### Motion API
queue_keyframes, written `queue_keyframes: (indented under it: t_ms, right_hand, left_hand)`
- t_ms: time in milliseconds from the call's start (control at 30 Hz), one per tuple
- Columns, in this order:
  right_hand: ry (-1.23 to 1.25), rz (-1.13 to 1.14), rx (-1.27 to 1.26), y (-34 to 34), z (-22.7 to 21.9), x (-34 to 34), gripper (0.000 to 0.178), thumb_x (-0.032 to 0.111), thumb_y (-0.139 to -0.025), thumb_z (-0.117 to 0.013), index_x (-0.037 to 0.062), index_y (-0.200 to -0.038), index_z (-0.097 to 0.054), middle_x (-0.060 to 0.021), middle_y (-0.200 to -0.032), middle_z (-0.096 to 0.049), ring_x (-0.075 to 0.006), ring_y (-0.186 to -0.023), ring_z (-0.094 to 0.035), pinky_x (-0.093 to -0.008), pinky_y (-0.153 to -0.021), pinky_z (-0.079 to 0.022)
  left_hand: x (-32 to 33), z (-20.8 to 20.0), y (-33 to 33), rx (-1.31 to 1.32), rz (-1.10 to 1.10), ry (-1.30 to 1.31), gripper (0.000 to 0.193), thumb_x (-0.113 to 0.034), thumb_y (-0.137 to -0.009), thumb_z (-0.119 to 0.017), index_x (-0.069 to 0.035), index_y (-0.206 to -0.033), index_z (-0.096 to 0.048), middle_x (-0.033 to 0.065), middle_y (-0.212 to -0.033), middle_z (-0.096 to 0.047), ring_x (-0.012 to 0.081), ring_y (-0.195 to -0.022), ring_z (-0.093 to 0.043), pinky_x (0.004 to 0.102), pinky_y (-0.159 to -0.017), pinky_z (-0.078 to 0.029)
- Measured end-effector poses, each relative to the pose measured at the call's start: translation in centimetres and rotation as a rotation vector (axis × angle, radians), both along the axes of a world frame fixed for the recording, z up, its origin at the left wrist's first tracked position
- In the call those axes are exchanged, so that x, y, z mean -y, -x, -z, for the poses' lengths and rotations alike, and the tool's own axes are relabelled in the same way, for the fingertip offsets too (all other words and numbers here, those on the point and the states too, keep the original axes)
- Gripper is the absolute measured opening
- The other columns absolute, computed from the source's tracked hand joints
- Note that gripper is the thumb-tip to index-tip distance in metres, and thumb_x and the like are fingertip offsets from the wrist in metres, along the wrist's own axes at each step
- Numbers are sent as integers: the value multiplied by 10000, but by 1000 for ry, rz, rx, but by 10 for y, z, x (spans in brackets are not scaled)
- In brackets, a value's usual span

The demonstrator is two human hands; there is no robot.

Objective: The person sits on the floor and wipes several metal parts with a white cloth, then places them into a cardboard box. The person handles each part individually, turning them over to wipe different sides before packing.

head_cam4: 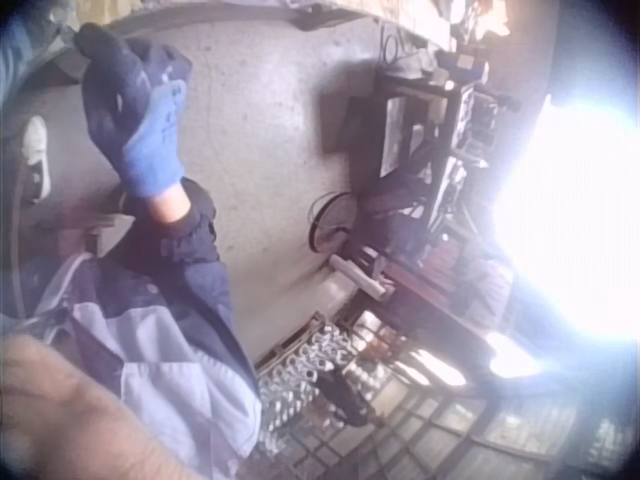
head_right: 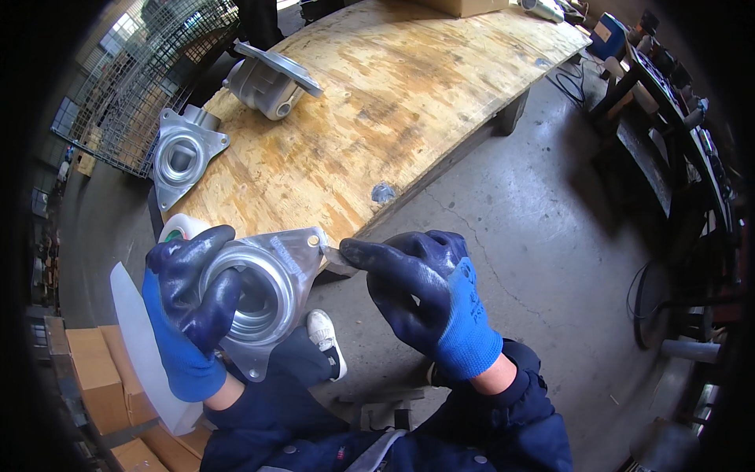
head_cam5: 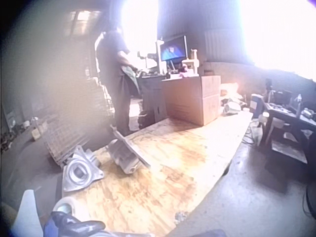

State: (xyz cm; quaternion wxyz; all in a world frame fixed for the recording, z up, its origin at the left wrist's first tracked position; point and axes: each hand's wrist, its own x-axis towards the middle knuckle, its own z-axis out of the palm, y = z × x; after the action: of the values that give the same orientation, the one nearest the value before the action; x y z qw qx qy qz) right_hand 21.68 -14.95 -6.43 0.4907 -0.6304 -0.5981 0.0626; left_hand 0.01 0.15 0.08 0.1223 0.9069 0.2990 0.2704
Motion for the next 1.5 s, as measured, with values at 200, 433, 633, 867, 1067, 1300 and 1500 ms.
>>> queue_keyframes:
  t_ms: [200, 433, 633, 867, 1067, 1300, 1500]
  right_hand:
    - [-1, -33, -7, 0, 4, 1, 428, -75, -700, -629, 63, -1097, -710, -97, -826, -653, -278, -755, -642, -375, -696, -483]
    - [53, -31, 12, 3, -1, 5, 434, -42, -693, -647, 88, -1103, -708, -78, -800, -638, -283, -755, -639, -378, -716, -478]
    - [-32, -12, -52, 1, 9, -1, 429, -40, -699, -643, 84, -1105, -707, -80, -798, -637, -280, -744, -633, -380, -693, -479]
    - [-17, -38, -143, 4, 5, -1, 378, -109, -739, -590, 24, -1074, -705, -114, -898, -701, -268, -755, -661, -364, -696, -508]
    - [37, -226, -606, 9, 11, 5, 331, 15, -849, -620, 27, -1177, -663, -114, -886, -701, -234, -768, -669, -334, -665, -519]
    - [238, -177, -1155, 8, 15, 10, 390, 344, -1027, -523, 33, -1258, -563, -117, -894, -705, -103, -682, -602, -230, -589, -493]
    - [221, -59, -1057, 29, 18, 6, 358, 313, -1045, -483, 5, -1189, -595, -88, -853, -705, -93, -625, -597, -214, -580, -479]
  left_hand:
    - [1, -1, 0, 12, -7, 30, 391, -196, -770, -695, -25, -1121, -708, 121, -1008, -648, 291, -958, -597, 433, -977, -441]
    - [3, -1, -1, 40, -13, 73, 400, -188, -767, -696, -22, -1131, -706, 120, -1014, -644, 288, -961, -602, 430, -973, -444]
    - [1, 1, -3, 102, -9, 70, 421, -99, -688, -736, -26, -1103, -726, 92, -978, -622, 239, -889, -585, 377, -888, -464]
    - [8, 7, -5, 209, -54, 258, 403, -192, -764, -700, -16, -1127, -708, 121, -1022, -636, 283, -946, -599, 421, -956, -445]
    - [6, 11, -5, 338, -36, 296, 422, -26, -738, -753, 24, -1140, -638, 134, -1074, -679, 215, -956, -638, 339, -915, -494]
    - [36, 5, -19, 578, -220, 494, 515, 51, -775, -752, 19, -1191, -451, 242, -1189, -643, 235, -1046, -660, 337, -911, -554]
    - [32, 23, -13, 259, -164, 124, 496, 11, -753, -772, 11, -1165, -496, 216, -1158, -674, 258, -1045, -668, 395, -972, -519]
